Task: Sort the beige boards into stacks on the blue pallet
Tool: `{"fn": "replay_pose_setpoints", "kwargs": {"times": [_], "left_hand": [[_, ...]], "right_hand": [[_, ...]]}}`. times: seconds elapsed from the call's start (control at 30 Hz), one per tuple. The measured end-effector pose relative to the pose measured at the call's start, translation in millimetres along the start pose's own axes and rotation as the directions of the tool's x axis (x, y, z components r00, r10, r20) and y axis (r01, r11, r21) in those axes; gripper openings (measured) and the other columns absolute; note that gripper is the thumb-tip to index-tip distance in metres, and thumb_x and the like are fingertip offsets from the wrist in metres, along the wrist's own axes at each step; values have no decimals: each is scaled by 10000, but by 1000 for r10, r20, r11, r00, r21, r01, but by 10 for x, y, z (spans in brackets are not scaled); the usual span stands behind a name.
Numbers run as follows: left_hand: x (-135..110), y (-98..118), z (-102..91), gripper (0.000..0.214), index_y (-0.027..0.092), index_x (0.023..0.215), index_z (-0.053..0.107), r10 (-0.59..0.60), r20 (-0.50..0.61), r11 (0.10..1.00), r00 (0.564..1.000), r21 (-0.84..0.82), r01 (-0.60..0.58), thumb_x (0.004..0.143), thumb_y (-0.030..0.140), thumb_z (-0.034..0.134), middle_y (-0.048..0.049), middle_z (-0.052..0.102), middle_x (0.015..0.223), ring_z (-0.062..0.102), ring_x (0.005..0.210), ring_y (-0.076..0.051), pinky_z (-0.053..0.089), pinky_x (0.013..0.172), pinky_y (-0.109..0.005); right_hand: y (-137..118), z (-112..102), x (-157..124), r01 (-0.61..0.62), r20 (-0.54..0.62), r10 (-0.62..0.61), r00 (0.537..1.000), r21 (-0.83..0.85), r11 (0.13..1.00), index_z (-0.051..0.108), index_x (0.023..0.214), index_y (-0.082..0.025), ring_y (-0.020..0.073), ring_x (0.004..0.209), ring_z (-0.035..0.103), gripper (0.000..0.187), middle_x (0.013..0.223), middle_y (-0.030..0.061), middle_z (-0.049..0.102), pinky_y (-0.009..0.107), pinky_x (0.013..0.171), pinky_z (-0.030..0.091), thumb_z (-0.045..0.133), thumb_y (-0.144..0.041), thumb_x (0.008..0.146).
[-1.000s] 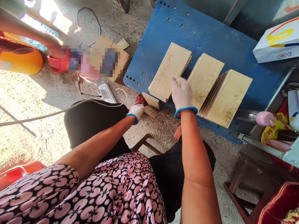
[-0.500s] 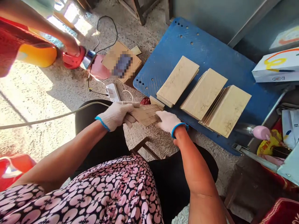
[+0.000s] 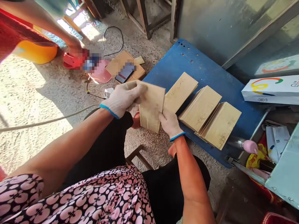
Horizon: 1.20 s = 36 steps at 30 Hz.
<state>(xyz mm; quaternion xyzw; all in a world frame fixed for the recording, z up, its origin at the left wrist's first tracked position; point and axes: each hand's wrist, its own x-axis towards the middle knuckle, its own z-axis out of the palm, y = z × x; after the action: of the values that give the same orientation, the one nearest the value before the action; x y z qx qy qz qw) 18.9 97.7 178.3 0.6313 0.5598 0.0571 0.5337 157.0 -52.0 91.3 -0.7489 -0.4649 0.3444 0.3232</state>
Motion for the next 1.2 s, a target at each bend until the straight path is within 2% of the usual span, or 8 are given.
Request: {"fn": "replay_pose_setpoints", "kwargs": {"times": [0.13,0.23,0.33,0.43,0.6,0.8,1.03,1.2], "left_hand": [[355,77,332,423,222,1194,694,158,51,968,986,188,-165,858,460,598,-85,706,913,651,928,-276,502,775,-351],[564,106,628,379,205,1000,750,128,190,942,973,284,-179,908,488,516,-89,708,885,655,861,-260,485,752,-349],[735,136,879,323,189,894,731,78,222,919,972,362,-156,913,432,518,-91,705,852,652,817,-240,481,716,-328],[847,173,1032,245,205,974,710,100,204,905,974,388,-174,911,339,514,-83,720,938,656,903,-236,492,774,-311],[895,261,1148,304,222,1141,672,157,233,892,960,383,-239,896,293,507,-87,704,1177,640,1077,-254,498,898,-330],[992,292,1257,419,173,1238,597,178,265,823,948,488,-291,879,377,529,-155,681,1193,660,1060,-301,533,875,-376],[1135,209,1337,474,158,1236,555,56,209,814,976,556,-166,859,444,538,-193,629,1207,661,1062,-338,548,840,-399],[1147,208,1377,534,141,1261,524,71,172,801,983,577,-159,846,476,565,-198,597,1212,637,1085,-331,530,863,-390]], "right_hand": [[90,-393,168,-53,-207,75,975,110,993,652,853,-213,237,906,610,281,891,62,701,336,813,487,491,-442,872],[187,-611,279,-100,-300,141,943,146,984,632,818,-205,224,868,581,291,847,58,671,337,816,477,506,-464,850],[305,-658,397,-191,-365,236,901,156,969,589,753,-209,209,806,551,279,803,51,643,330,783,466,513,-468,825],[386,-586,512,-321,-456,349,818,140,936,530,701,-218,201,787,528,231,796,53,631,321,770,446,499,-420,809],[419,-549,623,-462,-543,416,730,56,885,489,690,-222,211,822,526,196,835,74,639,314,767,416,507,-383,800],[459,-598,721,-540,-554,442,705,-16,842,604,803,-187,234,925,564,173,962,116,683,299,781,421,520,-337,827],[481,-511,877,-634,-500,500,707,-136,761,670,901,-150,253,914,585,210,982,134,707,299,749,408,541,-312,863],[510,-486,922,-660,-514,499,698,-190,727,674,1003,-134,266,943,592,275,1035,161,699,314,785,407,506,-321,891]]}}
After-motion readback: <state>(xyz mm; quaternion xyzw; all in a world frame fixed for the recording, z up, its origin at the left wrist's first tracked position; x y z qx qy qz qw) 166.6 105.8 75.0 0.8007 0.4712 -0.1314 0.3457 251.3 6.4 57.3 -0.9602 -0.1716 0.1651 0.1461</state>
